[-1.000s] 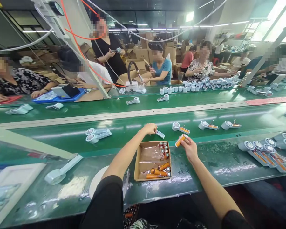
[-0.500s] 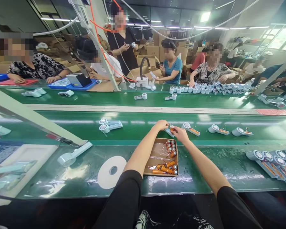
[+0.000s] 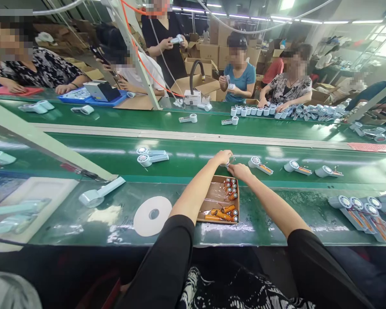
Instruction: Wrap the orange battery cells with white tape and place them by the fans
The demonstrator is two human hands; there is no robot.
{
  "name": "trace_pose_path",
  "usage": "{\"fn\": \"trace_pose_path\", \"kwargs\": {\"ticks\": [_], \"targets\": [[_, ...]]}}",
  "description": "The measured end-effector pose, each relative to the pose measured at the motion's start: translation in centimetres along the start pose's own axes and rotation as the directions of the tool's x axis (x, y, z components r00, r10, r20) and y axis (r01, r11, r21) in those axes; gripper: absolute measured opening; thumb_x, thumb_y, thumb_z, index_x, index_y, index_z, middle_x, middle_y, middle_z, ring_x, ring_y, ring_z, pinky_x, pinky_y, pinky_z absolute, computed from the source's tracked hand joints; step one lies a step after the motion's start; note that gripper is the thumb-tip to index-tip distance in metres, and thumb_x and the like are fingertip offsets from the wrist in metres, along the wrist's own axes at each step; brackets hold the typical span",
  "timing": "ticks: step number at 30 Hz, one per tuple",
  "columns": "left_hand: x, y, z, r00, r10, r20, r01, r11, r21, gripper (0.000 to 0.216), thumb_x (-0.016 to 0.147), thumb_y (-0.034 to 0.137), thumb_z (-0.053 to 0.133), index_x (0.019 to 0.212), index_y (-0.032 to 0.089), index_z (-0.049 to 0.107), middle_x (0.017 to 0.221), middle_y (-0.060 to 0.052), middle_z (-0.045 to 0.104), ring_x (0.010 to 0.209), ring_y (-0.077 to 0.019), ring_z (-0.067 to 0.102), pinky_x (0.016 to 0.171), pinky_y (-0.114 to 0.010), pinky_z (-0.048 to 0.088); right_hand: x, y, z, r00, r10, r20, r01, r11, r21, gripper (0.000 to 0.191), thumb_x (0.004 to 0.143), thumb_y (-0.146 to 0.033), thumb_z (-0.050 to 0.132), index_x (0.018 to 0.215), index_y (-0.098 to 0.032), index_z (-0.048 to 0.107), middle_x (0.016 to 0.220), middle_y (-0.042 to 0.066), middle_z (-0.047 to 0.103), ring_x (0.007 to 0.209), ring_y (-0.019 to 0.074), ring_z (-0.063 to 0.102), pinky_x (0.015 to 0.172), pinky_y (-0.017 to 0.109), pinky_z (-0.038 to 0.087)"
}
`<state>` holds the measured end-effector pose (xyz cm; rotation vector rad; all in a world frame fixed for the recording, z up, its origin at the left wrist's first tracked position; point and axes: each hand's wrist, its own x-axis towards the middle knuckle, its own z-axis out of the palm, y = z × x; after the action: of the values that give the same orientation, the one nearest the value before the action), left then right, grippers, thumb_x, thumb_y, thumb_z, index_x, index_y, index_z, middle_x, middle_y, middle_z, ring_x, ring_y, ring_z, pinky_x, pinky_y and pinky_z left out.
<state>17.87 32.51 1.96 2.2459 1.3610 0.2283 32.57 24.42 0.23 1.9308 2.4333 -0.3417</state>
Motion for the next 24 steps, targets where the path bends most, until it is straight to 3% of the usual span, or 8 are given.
{"fn": "trace_pose_path", "kwargs": {"ticks": [4, 9, 13, 15, 18, 20, 22, 24], "targets": [[-8.3, -2.8, -1.8, 0.978, 0.015, -0.210, -0.034, 0.995, -0.091, 0.041, 0.105, 0.027, 0.054, 0.144, 0.018, 0.062, 0.147, -0.010, 0.065, 0.135, -0.0216, 0.061, 0.117, -0.032, 0.045, 0.7, 0.1, -0.6, 0.999, -0.030, 0.039, 0.031, 0.999, -0.042, 0.040, 0.104, -0.051, 0.058, 0.123, -0.021, 0.077, 0.105, 0.017, 0.080, 0.095, 0.0293, 0.076, 0.087, 0.037, 0.054], [-28.4, -12.4, 1.3, 0.891, -0.151, -0.429, 0.113, 0.987, -0.112, 0.043, 0.097, 0.052, 0.063, 0.129, 0.024, 0.071, 0.136, -0.009, 0.072, 0.129, -0.0280, 0.065, 0.115, -0.043, 0.050, -0.8, 1.2, -0.4, 0.997, -0.053, -0.048, 0.053, 0.999, 0.010, 0.034, 0.107, -0.036, 0.052, 0.126, -0.021, 0.076, 0.129, 0.016, 0.076, 0.112, 0.0313, 0.072, 0.097, 0.040, 0.054], [-40.6, -17.9, 4.8, 0.905, -0.284, -0.318, 0.325, 0.942, 0.084, 0.061, 0.082, 0.051, 0.077, 0.137, 0.025, 0.068, 0.150, -0.011, 0.064, 0.149, -0.0396, 0.046, 0.121, -0.057, 0.042, -5.0, -1.0, 0.9, 0.935, -0.006, -0.355, 0.120, 0.946, 0.300, 0.034, 0.104, -0.040, 0.056, 0.121, -0.019, 0.076, 0.126, 0.015, 0.076, 0.115, 0.0308, 0.070, 0.103, 0.043, 0.053], [-42.9, -17.9, 5.5, 0.906, -0.324, -0.271, 0.372, 0.917, 0.147, 0.055, 0.083, 0.043, 0.076, 0.133, 0.024, 0.069, 0.155, -0.011, 0.059, 0.151, -0.0435, 0.042, 0.120, -0.059, 0.042, -8.0, -3.6, 1.6, 0.905, 0.023, -0.425, 0.225, 0.821, 0.525, 0.033, 0.102, -0.045, 0.059, 0.114, -0.020, 0.078, 0.110, 0.011, 0.080, 0.096, 0.0268, 0.073, 0.093, 0.041, 0.058], [-42.9, -15.1, 5.2, 0.910, -0.217, -0.354, 0.293, 0.939, 0.177, 0.045, 0.085, 0.040, 0.075, 0.126, 0.022, 0.070, 0.146, -0.013, 0.064, 0.147, -0.0448, 0.043, 0.118, -0.059, 0.044, -12.7, -8.6, 2.4, 0.971, -0.105, -0.214, 0.237, 0.530, 0.814, 0.039, 0.101, -0.048, 0.062, 0.127, -0.022, 0.073, 0.097, 0.007, 0.080, 0.073, 0.0197, 0.073, 0.073, 0.033, 0.061], [-42.0, -12.6, 4.5, 0.857, -0.086, -0.508, 0.217, 0.955, 0.203, 0.047, 0.086, 0.040, 0.078, 0.128, 0.022, 0.067, 0.135, -0.014, 0.068, 0.146, -0.0439, 0.044, 0.120, -0.061, 0.041, -15.2, -11.9, 2.9, 0.958, -0.286, -0.008, 0.110, 0.341, 0.933, 0.059, 0.096, -0.049, 0.070, 0.148, -0.024, 0.057, 0.116, 0.010, 0.079, 0.069, 0.0171, 0.073, 0.066, 0.030, 0.061], [-41.1, -10.4, 3.9, 0.775, 0.043, -0.630, 0.147, 0.958, 0.245, 0.047, 0.086, 0.034, 0.080, 0.128, 0.024, 0.064, 0.129, -0.013, 0.069, 0.145, -0.0422, 0.045, 0.122, -0.064, 0.038, -16.8, -14.5, 3.5, 0.897, -0.428, 0.107, -0.009, 0.224, 0.975, 0.077, 0.089, -0.052, 0.079, 0.155, -0.025, 0.048, 0.136, 0.014, 0.072, 0.069, 0.0151, 0.074, 0.061, 0.027, 0.059], [-40.5, -9.2, 3.5, 0.724, 0.142, -0.675, 0.079, 0.955, 0.286, 0.045, 0.084, 0.020, 0.078, 0.126, 0.027, 0.064, 0.124, -0.010, 0.070, 0.143, -0.0395, 0.048, 0.123, -0.066, 0.036, -17.7, -16.3, 4.4, 0.847, -0.514, 0.135, -0.042, 0.189, 0.981, 0.058, 0.093, -0.056, 0.074, 0.138, -0.021, 0.063, 0.127, 0.011, 0.075, 0.063, 0.0121, 0.071, 0.056, 0.023, 0.055]]}}
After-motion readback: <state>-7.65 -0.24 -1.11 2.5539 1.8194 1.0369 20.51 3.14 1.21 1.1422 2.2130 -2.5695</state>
